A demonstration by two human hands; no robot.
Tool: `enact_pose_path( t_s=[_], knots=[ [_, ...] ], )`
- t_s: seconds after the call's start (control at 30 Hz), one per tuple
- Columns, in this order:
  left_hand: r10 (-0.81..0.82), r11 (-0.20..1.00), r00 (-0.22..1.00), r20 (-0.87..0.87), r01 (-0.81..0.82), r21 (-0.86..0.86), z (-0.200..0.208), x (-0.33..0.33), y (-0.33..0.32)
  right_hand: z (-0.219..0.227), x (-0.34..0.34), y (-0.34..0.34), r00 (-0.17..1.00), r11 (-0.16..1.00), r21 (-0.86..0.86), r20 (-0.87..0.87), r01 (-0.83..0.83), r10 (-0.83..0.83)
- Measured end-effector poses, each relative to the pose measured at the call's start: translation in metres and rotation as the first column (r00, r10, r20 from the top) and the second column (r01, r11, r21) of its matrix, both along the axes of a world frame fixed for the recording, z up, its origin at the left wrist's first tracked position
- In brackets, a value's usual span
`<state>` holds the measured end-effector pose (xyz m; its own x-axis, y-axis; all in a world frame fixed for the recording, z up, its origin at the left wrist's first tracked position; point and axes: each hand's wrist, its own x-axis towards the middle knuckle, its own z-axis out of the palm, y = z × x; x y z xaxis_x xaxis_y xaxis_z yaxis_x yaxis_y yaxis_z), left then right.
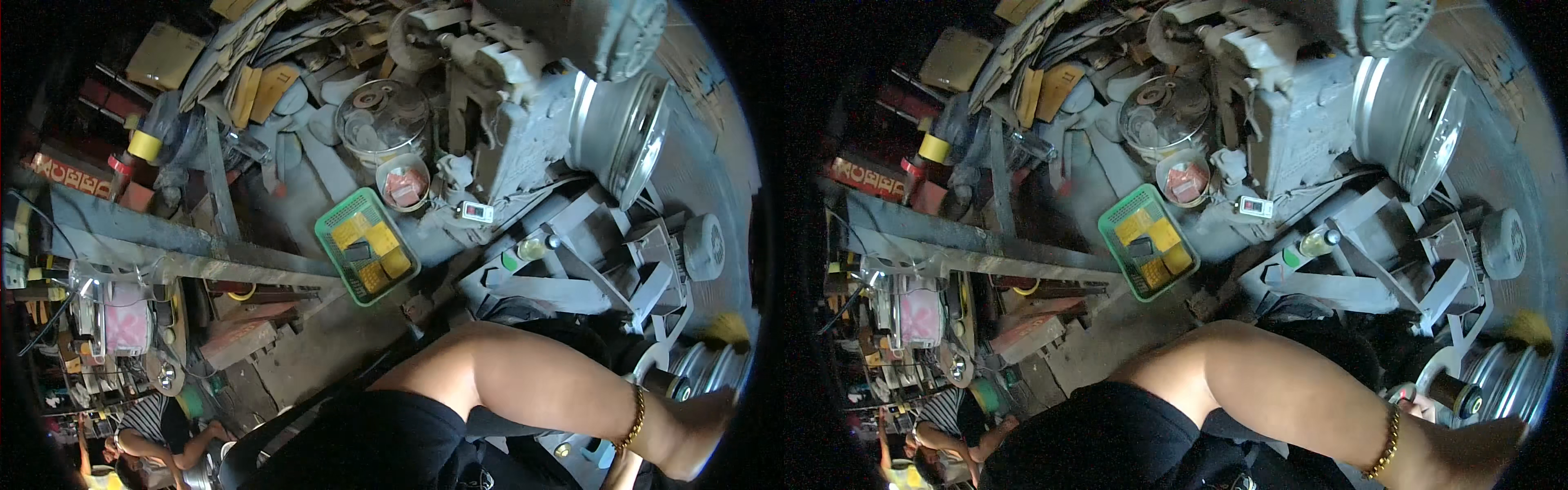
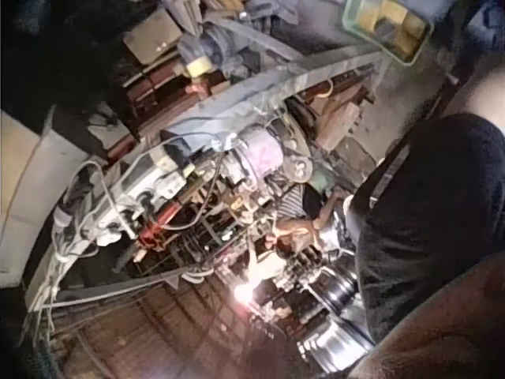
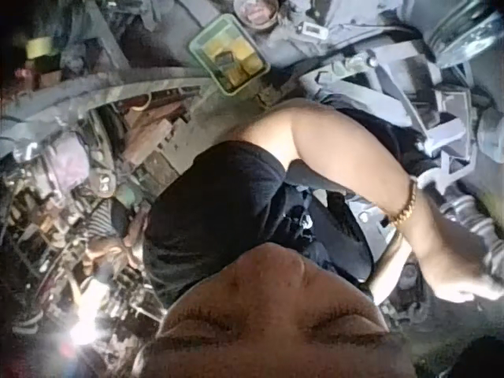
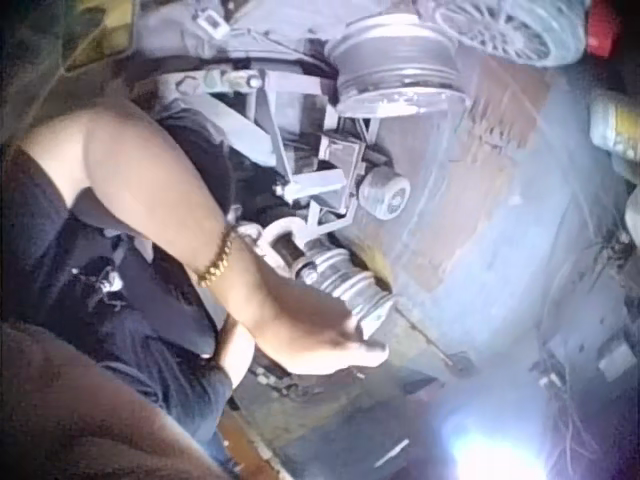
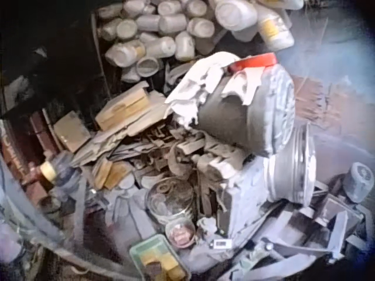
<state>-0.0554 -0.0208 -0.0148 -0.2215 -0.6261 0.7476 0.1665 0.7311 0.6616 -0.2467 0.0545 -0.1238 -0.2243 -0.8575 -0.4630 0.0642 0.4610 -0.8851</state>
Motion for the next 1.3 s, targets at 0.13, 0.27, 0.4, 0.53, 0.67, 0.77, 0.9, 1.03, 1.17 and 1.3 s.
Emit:
enact_pose_path(
  t_s=[0.13,0.27,0.4,0.53,0.67,0.77,0.9,1.03,1.17,1.3],
  knots=[
    [-0.021,1.0,1.0,-0.008,0.021,-0.021,0.005,0.001,0.003,0.002,0.001,-0.001,0.998,1.0,-0.017,-0.056,-0.006,0.005],
    [-0.061,0.998,0.998,-0.011,0.061,-0.016,0.014,-0.007,0.008,0.013,-0.005,0.0,0.994,0.997,-0.064,-0.105,-0.035,0.028],
    [-0.278,0.938,0.953,-0.118,0.296,0.182,0.013,-0.008,-0.004,0.037,-0.017,0.01,0.963,0.978,-0.175,-0.262,-0.116,0.067],
    [-0.377,0.794,0.897,-0.231,0.441,0.418,0.0,0.044,-0.028,0.081,0.031,-0.011,0.952,0.926,-0.225,-0.033,-0.305,0.305],
    [-0.471,0.616,0.88,-0.063,0.38,0.69,0.012,0.04,-0.031,0.081,0.003,-0.003,0.972,0.924,-0.331,0.066,-0.191,0.225],
    [-0.463,0.681,0.88,0.105,0.277,0.678,0.019,0.022,-0.021,0.083,-0.014,-0.002,0.986,0.912,-0.392,0.061,-0.118,0.154],
    [-0.401,0.819,0.865,0.301,0.192,0.541,0.015,0.013,-0.012,0.084,-0.026,0.0,0.979,0.893,-0.449,0.166,-0.031,0.118],
    [-0.426,0.793,0.863,0.27,0.213,0.57,0.018,0.001,-0.007,0.088,-0.03,0.008,0.968,0.875,-0.484,0.228,0.019,0.105],
    [-0.489,0.711,0.853,0.182,0.27,0.649,0.023,-0.008,-0.006,0.092,-0.033,0.007,0.982,0.869,-0.491,0.124,-0.062,0.141],
    [-0.484,0.726,0.852,0.198,0.266,0.634,0.039,-0.009,-0.004,0.103,-0.032,0.008,0.99,0.863,-0.493,0.02,-0.11,0.138]
  ],
)
